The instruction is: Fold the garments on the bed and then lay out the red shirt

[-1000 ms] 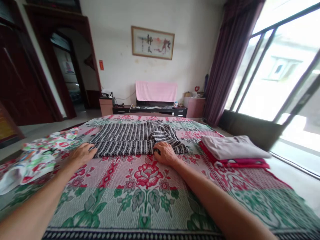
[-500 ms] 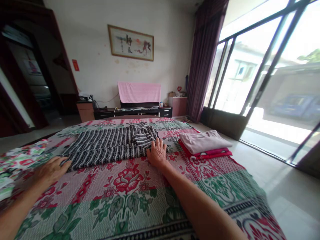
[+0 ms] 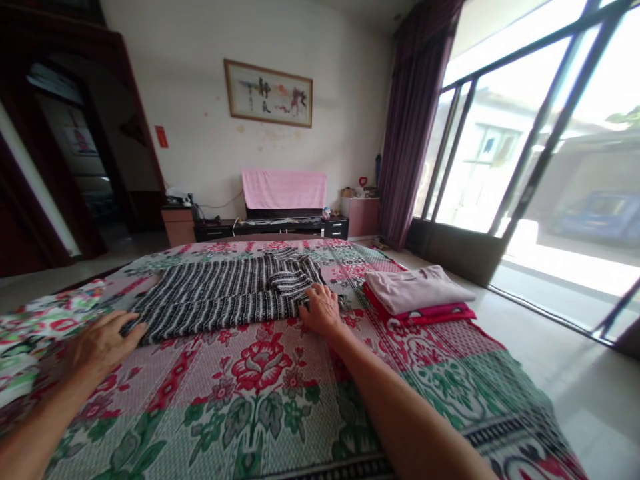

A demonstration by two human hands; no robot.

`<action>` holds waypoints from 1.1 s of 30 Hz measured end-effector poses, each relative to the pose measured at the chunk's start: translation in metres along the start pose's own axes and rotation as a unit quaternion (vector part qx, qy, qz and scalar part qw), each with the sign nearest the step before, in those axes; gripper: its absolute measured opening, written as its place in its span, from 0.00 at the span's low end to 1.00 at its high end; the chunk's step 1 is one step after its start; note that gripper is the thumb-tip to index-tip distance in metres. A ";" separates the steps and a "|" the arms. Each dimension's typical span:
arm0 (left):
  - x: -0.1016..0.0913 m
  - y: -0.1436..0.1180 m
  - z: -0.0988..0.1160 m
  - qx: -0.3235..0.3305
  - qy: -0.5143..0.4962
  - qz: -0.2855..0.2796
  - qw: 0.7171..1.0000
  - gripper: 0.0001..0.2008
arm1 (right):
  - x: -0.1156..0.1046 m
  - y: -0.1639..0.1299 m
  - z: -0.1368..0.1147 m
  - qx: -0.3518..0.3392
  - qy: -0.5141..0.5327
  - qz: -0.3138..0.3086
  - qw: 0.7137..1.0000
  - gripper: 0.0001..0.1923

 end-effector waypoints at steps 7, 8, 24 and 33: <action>0.019 -0.001 -0.014 0.027 -0.076 -0.218 0.973 0.16 | 0.010 0.005 -0.001 -0.152 0.042 -0.128 0.979 0.20; 0.021 -0.001 -0.013 0.039 -0.077 -0.243 0.966 0.19 | 0.013 0.005 0.000 -0.161 0.044 -0.137 0.976 0.22; -0.006 -0.013 0.018 0.000 0.056 -0.103 0.993 0.20 | 0.021 0.019 0.003 -0.145 -0.008 -0.058 0.988 0.21; -0.038 -0.018 0.021 -0.042 0.098 -0.108 0.988 0.22 | -0.014 0.015 -0.013 -0.137 -0.062 -0.111 0.982 0.20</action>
Point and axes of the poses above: each hand's wrist, its own y-axis towards the middle knuckle, its own x-axis out of the palm, z = x × y, the point moved 10 cm from there along y, towards the middle knuckle, and after that the axes turned 1 degree about -y, right-handed, at the moved point
